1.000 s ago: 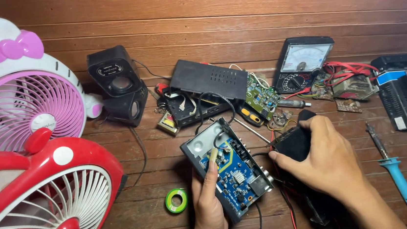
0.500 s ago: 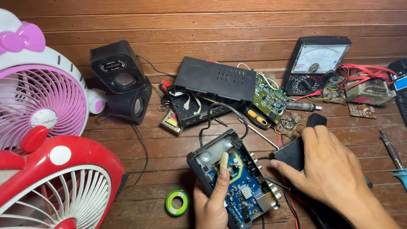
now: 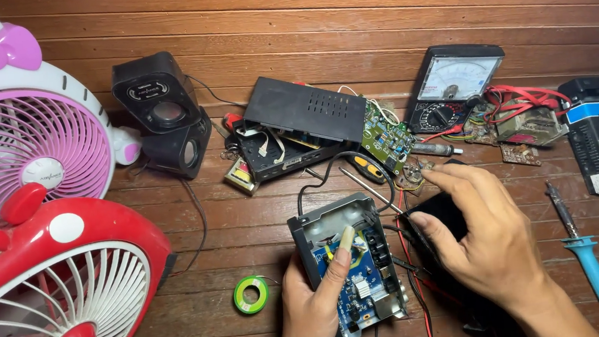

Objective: Assembling the outer casing of a digital set-top box, using pliers and a screwdriver to ensure a proper fit of the metal cover.

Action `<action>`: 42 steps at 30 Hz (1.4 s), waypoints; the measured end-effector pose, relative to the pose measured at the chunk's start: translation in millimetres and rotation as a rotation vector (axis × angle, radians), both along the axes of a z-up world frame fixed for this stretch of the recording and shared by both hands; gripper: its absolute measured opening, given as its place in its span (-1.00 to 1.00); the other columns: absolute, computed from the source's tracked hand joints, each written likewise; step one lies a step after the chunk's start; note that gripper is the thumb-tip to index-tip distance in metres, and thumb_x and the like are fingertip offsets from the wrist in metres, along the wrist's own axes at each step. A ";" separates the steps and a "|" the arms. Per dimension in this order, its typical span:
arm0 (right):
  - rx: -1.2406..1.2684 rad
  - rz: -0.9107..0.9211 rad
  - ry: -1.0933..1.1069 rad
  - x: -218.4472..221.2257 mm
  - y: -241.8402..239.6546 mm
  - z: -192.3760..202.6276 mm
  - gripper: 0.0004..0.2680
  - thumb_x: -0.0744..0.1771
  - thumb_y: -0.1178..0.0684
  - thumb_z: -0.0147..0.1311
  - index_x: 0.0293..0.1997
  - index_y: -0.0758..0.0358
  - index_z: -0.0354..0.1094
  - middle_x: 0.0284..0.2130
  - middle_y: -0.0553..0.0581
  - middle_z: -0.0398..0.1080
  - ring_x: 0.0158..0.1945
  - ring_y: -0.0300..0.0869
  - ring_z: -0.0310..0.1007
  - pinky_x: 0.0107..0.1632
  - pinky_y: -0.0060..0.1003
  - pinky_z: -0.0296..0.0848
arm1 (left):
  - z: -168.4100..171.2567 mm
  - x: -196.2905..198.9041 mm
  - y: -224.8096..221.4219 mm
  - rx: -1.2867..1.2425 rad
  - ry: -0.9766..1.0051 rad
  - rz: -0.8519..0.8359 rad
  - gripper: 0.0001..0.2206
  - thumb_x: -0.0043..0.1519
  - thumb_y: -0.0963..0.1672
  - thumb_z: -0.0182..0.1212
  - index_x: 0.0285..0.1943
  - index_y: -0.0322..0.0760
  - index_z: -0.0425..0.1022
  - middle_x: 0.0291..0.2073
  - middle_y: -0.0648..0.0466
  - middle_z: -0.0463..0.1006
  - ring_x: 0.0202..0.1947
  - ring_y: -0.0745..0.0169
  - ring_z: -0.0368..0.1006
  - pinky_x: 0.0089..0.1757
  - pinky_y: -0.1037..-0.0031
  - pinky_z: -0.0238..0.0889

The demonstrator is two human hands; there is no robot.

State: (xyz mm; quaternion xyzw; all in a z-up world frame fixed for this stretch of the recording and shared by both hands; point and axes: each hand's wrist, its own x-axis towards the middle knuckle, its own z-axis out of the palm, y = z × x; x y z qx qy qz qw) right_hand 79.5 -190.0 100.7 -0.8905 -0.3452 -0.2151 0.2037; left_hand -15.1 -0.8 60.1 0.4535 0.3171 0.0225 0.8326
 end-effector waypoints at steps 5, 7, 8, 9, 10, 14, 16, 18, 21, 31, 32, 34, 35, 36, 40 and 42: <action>0.089 0.147 -0.193 -16.5 -3.2 -1.6 -0.75 0.36 0.05 0.19 0.16 0.23 0.42 0.24 0.43 0.25 0.15 0.11 0.44 0.25 -0.12 0.47 | -8.3 -5.2 0.7 0.260 0.013 -0.144 -0.58 0.03 0.00 0.38 0.07 -0.16 0.71 -0.07 0.13 0.83 -0.03 0.34 0.70 0.03 0.48 0.50; 0.123 0.210 -0.215 -16.0 -3.7 -4.1 -0.80 0.37 0.12 0.22 0.11 0.18 0.48 0.23 0.36 0.22 0.06 0.05 0.48 0.19 -0.15 0.49 | -12.8 -6.4 0.4 0.321 0.018 -0.186 -0.57 0.03 0.03 0.37 0.07 -0.12 0.69 -0.09 0.16 0.83 -0.05 0.35 0.71 0.00 0.47 0.52; 0.061 0.224 -0.225 -14.4 -2.8 -3.5 -0.80 0.38 0.11 0.18 0.12 0.18 0.48 0.23 0.34 0.25 0.09 0.07 0.45 0.20 -0.09 0.48 | -14.9 -6.6 0.3 0.386 -0.011 -0.204 -0.57 0.04 0.04 0.35 0.07 -0.10 0.67 -0.10 0.19 0.82 -0.07 0.36 0.69 0.00 0.49 0.49; -0.001 0.240 -0.232 -13.2 -1.8 -3.1 -0.80 0.39 0.10 0.13 0.13 0.18 0.48 0.23 0.31 0.28 0.13 0.08 0.43 0.21 -0.03 0.47 | -16.9 -7.5 0.4 0.450 -0.039 -0.220 -0.57 0.05 0.06 0.34 0.08 -0.08 0.65 -0.11 0.21 0.81 -0.08 0.38 0.67 -0.01 0.50 0.46; 0.000 0.237 -0.230 -13.2 0.0 -0.9 -0.80 0.39 0.10 0.13 0.13 0.18 0.48 0.23 0.31 0.28 0.13 0.08 0.43 0.21 -0.03 0.47 | -15.2 -7.6 0.3 0.450 -0.038 -0.223 -0.57 0.05 0.06 0.34 0.08 -0.08 0.65 -0.11 0.21 0.81 -0.08 0.38 0.67 -0.01 0.50 0.46; 0.012 0.180 -0.167 -12.5 3.9 2.6 -0.88 0.35 0.07 0.18 -0.08 0.23 0.50 0.08 0.32 0.41 0.01 0.08 0.48 0.09 -0.09 0.48 | -11.7 -6.2 0.5 0.485 -0.082 -0.225 -0.60 0.06 0.05 0.36 0.04 -0.09 0.67 -0.14 0.20 0.83 -0.12 0.39 0.69 -0.03 0.52 0.47; 0.018 0.156 -0.159 -14.6 3.0 0.4 -0.89 0.34 0.05 0.20 -0.14 0.22 0.51 0.04 0.30 0.43 -0.01 0.08 0.48 0.08 -0.09 0.47 | -11.8 -6.5 0.5 0.496 -0.085 -0.228 -0.61 0.06 0.04 0.36 0.04 -0.09 0.67 -0.16 0.21 0.83 -0.14 0.41 0.68 -0.05 0.52 0.48; 0.048 0.147 -0.188 -15.8 2.1 -1.5 -0.88 0.32 0.00 0.24 -0.18 0.18 0.53 0.04 0.25 0.40 0.04 0.01 0.44 0.15 -0.12 0.43 | -11.7 -5.6 0.7 0.469 -0.055 -0.233 -0.58 0.05 0.05 0.37 0.08 -0.07 0.66 -0.12 0.20 0.83 -0.08 0.40 0.68 0.01 0.53 0.44; 0.050 0.172 -0.212 -16.2 4.1 2.4 -0.90 0.33 0.02 0.23 -0.21 0.18 0.54 0.07 0.23 0.40 0.04 0.00 0.38 0.14 -0.14 0.43 | -24.1 -3.6 1.5 0.457 -0.074 -0.203 -0.57 0.05 0.06 0.36 0.07 -0.10 0.65 -0.10 0.17 0.81 -0.06 0.36 0.67 0.02 0.48 0.46; 0.066 0.268 -0.053 -13.6 9.4 6.1 -0.96 0.35 0.21 0.10 -0.27 0.36 0.36 -0.28 0.22 0.51 -0.30 -0.01 0.50 -0.18 -0.20 0.45 | -27.1 -1.9 1.0 0.334 -0.149 -0.194 -0.50 0.11 0.08 0.27 0.18 -0.16 0.56 0.09 0.10 0.73 0.15 0.28 0.61 0.17 0.43 0.37; 0.054 0.247 -0.035 -13.7 9.4 6.0 -0.96 0.36 0.20 0.08 -0.26 0.34 0.36 -0.32 0.19 0.48 -0.33 -0.02 0.45 -0.19 -0.20 0.42 | -27.4 -1.5 0.6 0.307 -0.174 -0.179 -0.50 0.15 0.08 0.23 0.21 -0.19 0.53 0.09 0.09 0.69 0.16 0.27 0.57 0.18 0.43 0.32; 0.044 0.229 -0.016 -13.2 9.2 4.6 -0.95 0.37 0.19 0.06 -0.25 0.31 0.35 -0.36 0.16 0.45 -0.35 -0.02 0.41 -0.20 -0.20 0.39 | -27.0 -0.9 0.4 0.280 -0.197 -0.159 -0.50 0.18 0.07 0.18 0.24 -0.21 0.50 0.10 0.08 0.66 0.16 0.27 0.52 0.19 0.43 0.28; 0.033 0.227 -0.031 -12.7 8.7 3.4 -0.96 0.37 0.19 0.08 -0.24 0.32 0.37 -0.36 0.17 0.45 -0.36 -0.01 0.40 -0.22 -0.19 0.39 | -26.2 -0.5 0.5 0.274 -0.189 -0.163 -0.50 0.18 0.07 0.18 0.24 -0.20 0.49 0.10 0.08 0.66 0.17 0.27 0.52 0.19 0.43 0.27; 0.021 0.224 -0.047 -12.2 8.1 2.2 -0.96 0.36 0.19 0.10 -0.22 0.32 0.38 -0.36 0.18 0.46 -0.37 -0.01 0.39 -0.23 -0.18 0.38 | -25.4 -0.1 0.5 0.268 -0.181 -0.166 -0.50 0.18 0.07 0.17 0.25 -0.20 0.48 0.10 0.08 0.65 0.17 0.27 0.51 0.19 0.43 0.26; 0.005 0.228 -0.086 -12.8 8.7 3.0 -0.96 0.37 0.18 0.09 -0.20 0.32 0.39 -0.34 0.18 0.46 -0.36 0.00 0.39 -0.23 -0.19 0.38 | -24.4 -0.3 0.4 0.238 -0.202 -0.146 -0.53 0.16 0.03 0.25 0.22 -0.20 0.52 0.10 0.07 0.68 0.16 0.26 0.56 0.19 0.42 0.33; -0.003 0.239 -0.094 -12.8 8.9 3.6 -0.96 0.37 0.19 0.09 -0.20 0.33 0.39 -0.34 0.18 0.47 -0.35 0.00 0.40 -0.22 -0.18 0.38 | -25.8 -0.5 1.6 0.365 -0.157 -0.185 -0.56 0.16 0.05 0.24 0.17 -0.15 0.53 0.03 0.12 0.72 0.10 0.25 0.61 0.12 0.41 0.38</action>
